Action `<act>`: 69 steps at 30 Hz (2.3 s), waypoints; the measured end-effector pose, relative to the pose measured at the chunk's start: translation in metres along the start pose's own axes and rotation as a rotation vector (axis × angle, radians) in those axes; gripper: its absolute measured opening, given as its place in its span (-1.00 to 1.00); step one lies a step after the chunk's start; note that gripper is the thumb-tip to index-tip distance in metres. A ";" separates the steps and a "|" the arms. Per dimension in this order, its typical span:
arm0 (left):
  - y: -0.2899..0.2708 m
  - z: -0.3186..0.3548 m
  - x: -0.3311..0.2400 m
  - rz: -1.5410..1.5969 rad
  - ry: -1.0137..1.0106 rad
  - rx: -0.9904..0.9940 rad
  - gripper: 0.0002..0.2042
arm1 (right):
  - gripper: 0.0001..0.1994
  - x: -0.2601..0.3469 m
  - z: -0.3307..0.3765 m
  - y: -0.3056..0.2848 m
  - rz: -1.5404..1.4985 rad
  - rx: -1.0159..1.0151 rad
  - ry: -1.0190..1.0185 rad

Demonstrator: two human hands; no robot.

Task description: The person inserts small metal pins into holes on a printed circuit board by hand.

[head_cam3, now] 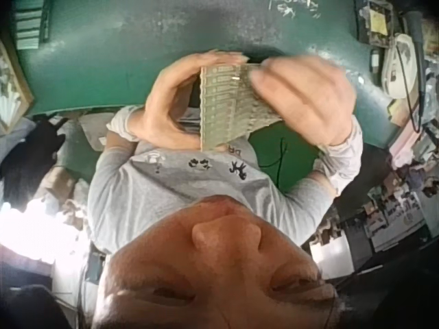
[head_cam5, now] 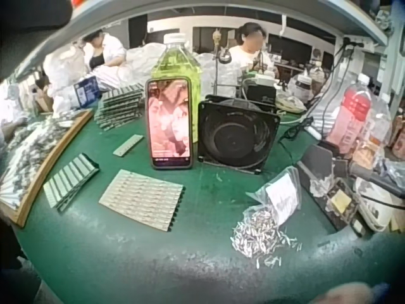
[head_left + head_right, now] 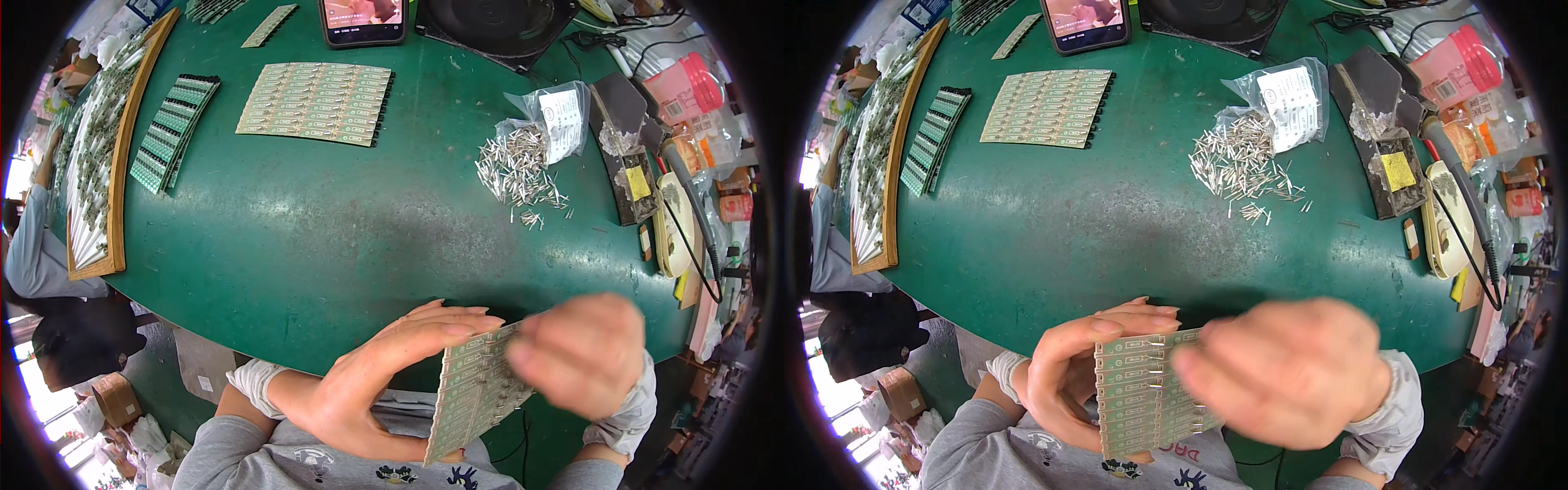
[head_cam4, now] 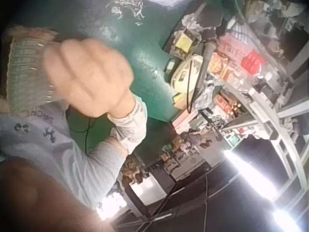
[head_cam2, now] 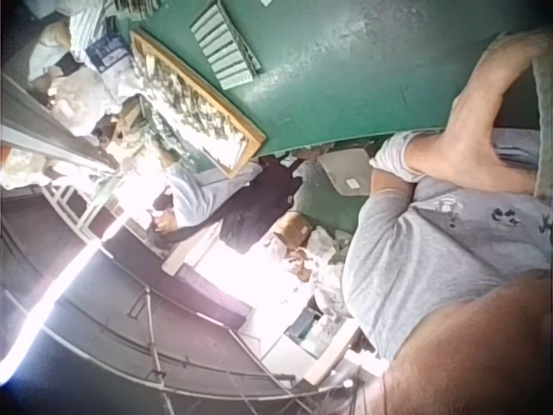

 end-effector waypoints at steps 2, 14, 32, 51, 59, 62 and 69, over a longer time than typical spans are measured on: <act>0.000 0.004 0.004 0.061 -0.015 -0.043 0.03 | -0.75 -0.032 0.001 -0.005 0.142 0.064 0.134; 0.000 0.002 0.005 0.156 0.013 -0.095 -0.07 | -0.78 -0.073 0.016 0.011 0.565 0.470 0.125; 0.000 0.006 0.005 0.136 -0.090 -0.035 0.12 | -0.72 -0.052 -0.007 -0.005 0.256 0.035 0.263; 0.003 0.006 0.007 0.180 -0.146 -0.018 0.16 | -0.73 -0.017 -0.005 0.022 -0.583 -0.032 0.431; 0.003 0.006 0.005 0.162 -0.155 -0.034 0.17 | -0.73 -0.019 -0.004 0.023 -0.578 -0.037 0.427; 0.002 0.006 0.006 0.146 -0.153 -0.035 0.17 | -0.73 -0.019 -0.005 0.023 -0.584 -0.032 0.420; 0.002 0.005 0.005 0.133 -0.113 -0.018 0.17 | -0.74 -0.018 -0.005 0.024 -0.592 -0.040 0.411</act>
Point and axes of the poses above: each hand's wrist, its own z-axis away from the middle knuckle, its own y-axis out of the palm, x = y × z, the point moved 7 cm from there along -z, towards the middle knuckle, and after that the axes turned 5 degrees about -y, right-handed, at the moved point
